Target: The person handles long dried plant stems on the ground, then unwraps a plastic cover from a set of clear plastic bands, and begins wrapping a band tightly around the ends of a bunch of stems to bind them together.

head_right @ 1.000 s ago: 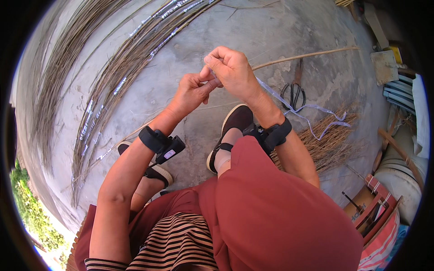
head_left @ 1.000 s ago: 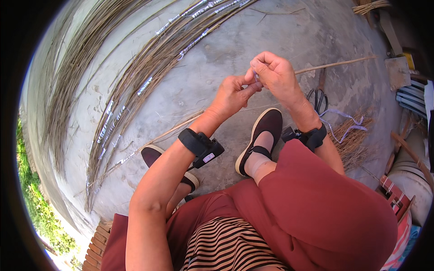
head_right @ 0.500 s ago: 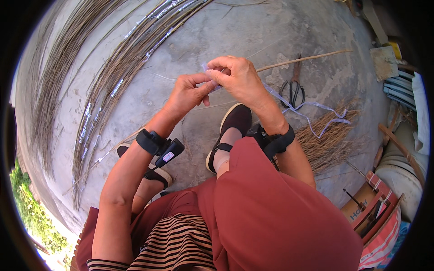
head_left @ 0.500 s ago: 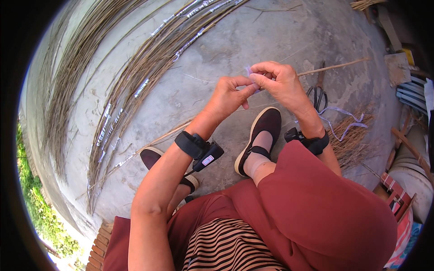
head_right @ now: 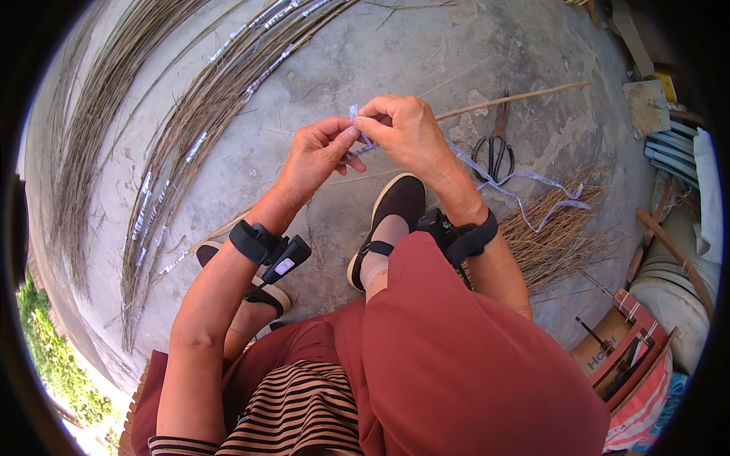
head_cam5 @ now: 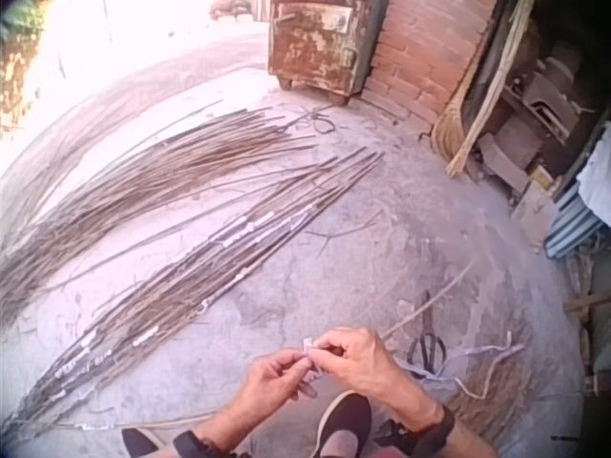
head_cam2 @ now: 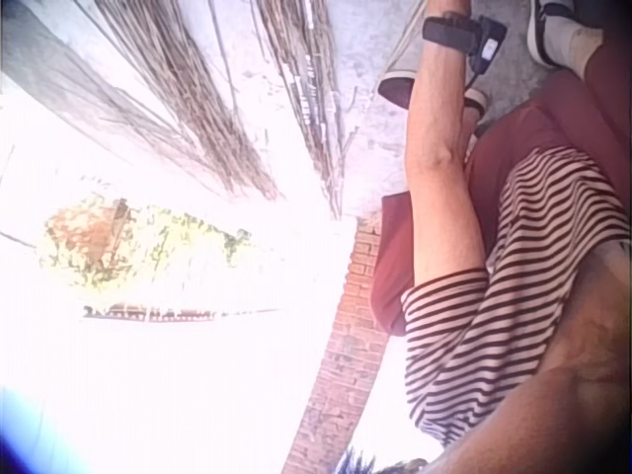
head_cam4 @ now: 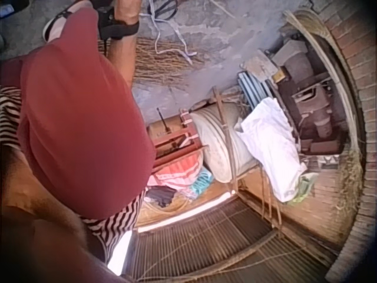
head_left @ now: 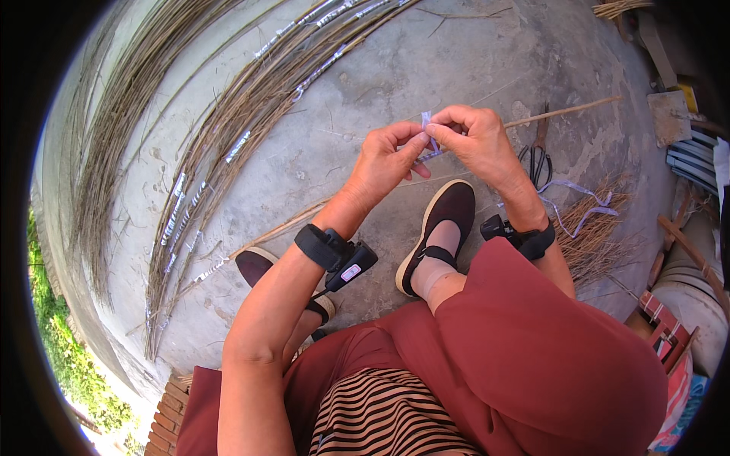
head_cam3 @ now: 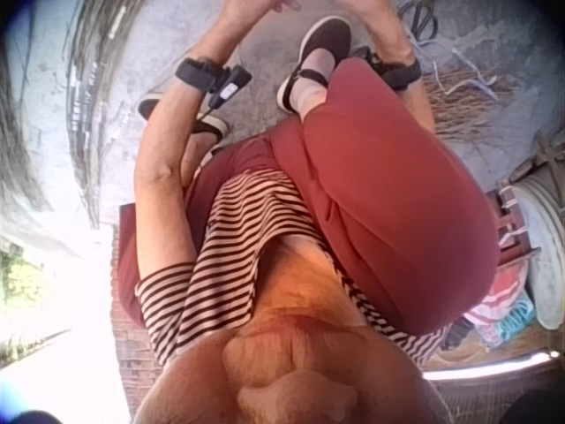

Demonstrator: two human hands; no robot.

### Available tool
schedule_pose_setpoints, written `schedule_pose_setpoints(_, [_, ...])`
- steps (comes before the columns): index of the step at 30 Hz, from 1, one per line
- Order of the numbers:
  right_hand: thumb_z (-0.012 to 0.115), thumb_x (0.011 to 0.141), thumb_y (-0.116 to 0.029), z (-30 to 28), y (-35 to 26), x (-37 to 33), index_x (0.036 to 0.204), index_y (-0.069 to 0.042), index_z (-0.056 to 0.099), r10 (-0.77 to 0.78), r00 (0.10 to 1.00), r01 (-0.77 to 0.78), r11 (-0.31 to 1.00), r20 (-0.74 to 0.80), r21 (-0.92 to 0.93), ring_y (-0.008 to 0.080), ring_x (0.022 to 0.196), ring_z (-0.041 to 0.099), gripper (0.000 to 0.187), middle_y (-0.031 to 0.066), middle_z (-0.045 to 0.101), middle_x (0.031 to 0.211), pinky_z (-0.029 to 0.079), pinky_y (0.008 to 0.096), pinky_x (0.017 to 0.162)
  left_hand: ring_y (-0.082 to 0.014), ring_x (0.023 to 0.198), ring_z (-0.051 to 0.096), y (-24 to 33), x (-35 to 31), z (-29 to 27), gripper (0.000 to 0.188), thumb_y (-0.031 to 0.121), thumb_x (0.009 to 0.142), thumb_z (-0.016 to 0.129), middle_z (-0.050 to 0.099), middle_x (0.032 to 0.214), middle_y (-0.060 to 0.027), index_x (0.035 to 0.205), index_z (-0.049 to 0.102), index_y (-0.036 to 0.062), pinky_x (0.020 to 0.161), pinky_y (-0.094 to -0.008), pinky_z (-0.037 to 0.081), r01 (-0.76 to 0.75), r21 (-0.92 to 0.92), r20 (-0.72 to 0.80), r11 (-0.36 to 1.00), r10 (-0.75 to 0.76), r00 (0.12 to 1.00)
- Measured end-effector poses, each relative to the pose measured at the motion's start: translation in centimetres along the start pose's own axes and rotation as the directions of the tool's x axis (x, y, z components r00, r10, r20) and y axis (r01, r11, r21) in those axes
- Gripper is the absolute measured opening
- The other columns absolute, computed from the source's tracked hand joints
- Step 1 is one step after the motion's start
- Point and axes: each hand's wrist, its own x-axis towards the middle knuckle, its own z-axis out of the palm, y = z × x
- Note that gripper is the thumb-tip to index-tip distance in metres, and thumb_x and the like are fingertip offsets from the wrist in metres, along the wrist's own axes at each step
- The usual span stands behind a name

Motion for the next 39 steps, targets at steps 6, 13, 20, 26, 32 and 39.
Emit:
schedule_pose_setpoints(6, [0.06,0.08,-0.009,0.3,0.1,-0.2,0.083,0.003,0.062,-0.015,1.0,0.014,0.998,-0.022,-0.068,0.0055,0.061,0.052,0.012,0.0027,0.061,0.07,0.042,0.0209,0.054,-0.0126,0.064,0.064,0.2,0.1,0.2,0.025,0.022,0.09,0.05,0.064,0.089,-0.0052,0.1,0.061,0.0017,0.05,-0.0189,0.043,-0.004,0.025,-0.029,1.0,0.005,1.0])
schedule_pose_setpoints(13, [0.06,0.08,-0.009,0.9,0.5,-0.6,0.083,0.001,0.061,-0.084,0.989,0.065,0.986,-0.121,-0.156,0.0067,0.061,0.051,0.011,0.0008,0.059,0.071,0.04,0.0226,0.053,-0.0135,0.057,0.064,0.1,0.7,0.6,0.024,0.02,0.085,0.053,0.064,0.081,-0.0061,0.091,0.064,-0.0004,0.045,-0.0197,0.042,0.052,0.015,-0.133,0.999,-0.05,0.99])
schedule_pose_setpoints(20, [0.057,0.082,-0.003,0.5,0.2,-2.3,0.085,0.0,0.057,-0.148,0.986,0.149,0.989,-0.079,-0.002,0.0038,0.067,0.046,0.004,0.0002,0.053,0.081,0.037,0.0182,0.056,-0.0135,0.062,0.064,0.4,1.1,-0.7,0.021,0.021,0.087,0.052,0.064,0.085,-0.0056,0.088,0.064,0.0031,0.048,-0.0192,0.042,0.087,-0.082,-0.147,0.993,-0.099,0.984])
schedule_pose_setpoints(26, [0.054,0.087,-0.01,1.0,3.5,-4.9,0.091,0.0,0.057,0.246,0.965,-0.23,0.639,0.087,0.734,0.0043,0.066,0.045,0.012,0.0011,0.054,0.08,0.034,0.0171,0.051,-0.0128,0.072,0.064,1.9,1.0,-1.0,0.021,0.022,0.088,0.052,0.065,0.088,-0.0044,0.088,0.064,0.0055,0.056,-0.0203,0.045,0.118,-0.118,-0.098,0.986,-0.129,0.987])
schedule_pose_setpoints(32, [0.055,0.086,-0.011,2.9,5.2,-3.4,0.089,-0.001,0.057,0.373,0.878,-0.391,0.195,0.301,0.899,0.0045,0.063,0.047,0.01,0.0022,0.056,0.077,0.033,0.0161,0.05,-0.0081,0.071,0.06,2.3,0.7,-0.9,0.02,0.021,0.088,0.052,0.065,0.087,-0.0034,0.09,0.063,0.0055,0.059,-0.0201,0.045,0.149,-0.154,-0.042,0.977,-0.158,0.987])
schedule_pose_setpoints(39, [0.056,0.086,-0.012,2.2,5.8,-0.1,0.089,-0.002,0.057,0.166,0.95,-0.305,0.296,0.266,0.905,0.0039,0.067,0.05,0.011,0.0021,0.058,0.079,0.035,0.0171,0.05,-0.0045,0.058,0.05,2.5,1.0,-0.5,0.016,0.019,0.087,0.052,0.061,0.072,0.001,0.082,0.061,0.0075,0.051,-0.0186,0.037,0.147,-0.17,0.005,0.974,-0.148,0.989])
